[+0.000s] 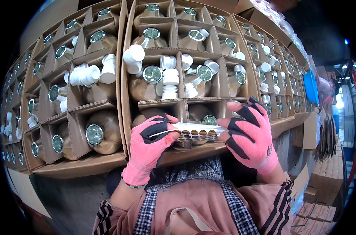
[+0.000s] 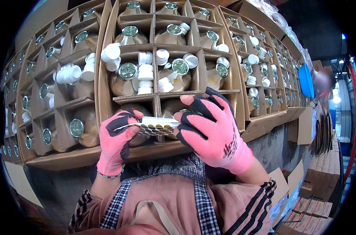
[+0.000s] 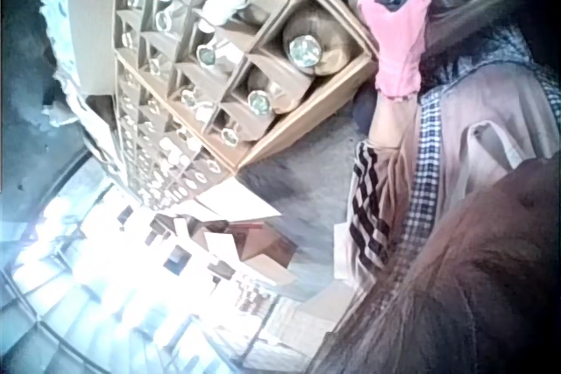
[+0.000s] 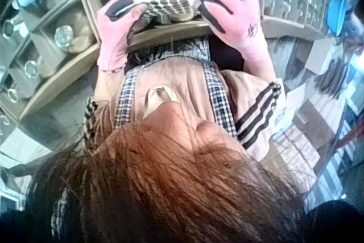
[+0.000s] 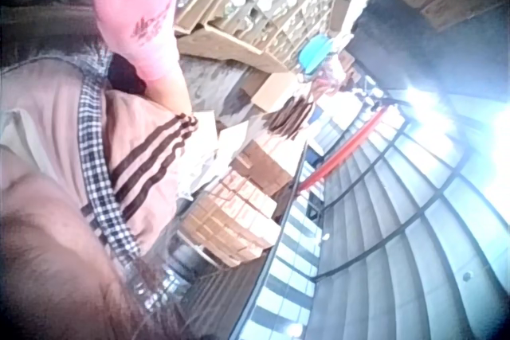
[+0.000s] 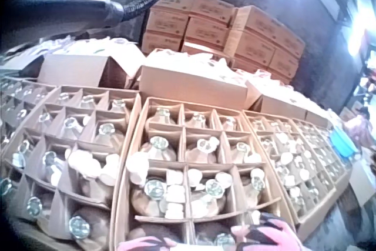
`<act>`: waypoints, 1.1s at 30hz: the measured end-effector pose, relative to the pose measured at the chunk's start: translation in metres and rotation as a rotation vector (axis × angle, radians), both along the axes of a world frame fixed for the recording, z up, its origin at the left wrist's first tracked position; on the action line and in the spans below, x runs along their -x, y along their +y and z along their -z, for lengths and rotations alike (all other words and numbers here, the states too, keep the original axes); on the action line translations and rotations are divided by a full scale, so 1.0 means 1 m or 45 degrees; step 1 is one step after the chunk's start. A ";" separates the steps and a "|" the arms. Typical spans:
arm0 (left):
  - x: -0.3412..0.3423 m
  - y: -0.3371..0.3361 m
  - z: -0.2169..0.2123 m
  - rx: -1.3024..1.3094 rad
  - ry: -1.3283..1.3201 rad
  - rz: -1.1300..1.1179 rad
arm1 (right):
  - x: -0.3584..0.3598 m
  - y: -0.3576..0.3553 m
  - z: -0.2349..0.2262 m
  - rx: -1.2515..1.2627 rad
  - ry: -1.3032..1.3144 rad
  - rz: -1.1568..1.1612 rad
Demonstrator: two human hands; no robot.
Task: The person applies round gold stickers to the lids of glass jars arranged in cardboard trays. They peel individual stickers from a sheet and press them onto the jar tops one by one.
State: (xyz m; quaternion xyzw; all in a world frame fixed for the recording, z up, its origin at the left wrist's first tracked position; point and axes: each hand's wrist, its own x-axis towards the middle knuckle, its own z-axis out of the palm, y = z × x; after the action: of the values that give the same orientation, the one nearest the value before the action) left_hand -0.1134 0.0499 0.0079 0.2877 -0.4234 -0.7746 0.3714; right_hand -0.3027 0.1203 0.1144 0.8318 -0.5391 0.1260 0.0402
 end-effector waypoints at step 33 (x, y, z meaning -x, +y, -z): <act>-0.013 -0.010 0.012 0.230 0.594 0.585 | 0.017 -0.152 0.008 -0.666 -0.848 0.206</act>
State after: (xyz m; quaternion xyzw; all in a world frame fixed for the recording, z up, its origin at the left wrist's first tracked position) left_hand -0.1005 0.0401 -0.0046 -0.0342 -0.4478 -0.8424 0.2979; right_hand -0.3196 -0.0312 0.1065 0.6829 -0.6001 0.2430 -0.3384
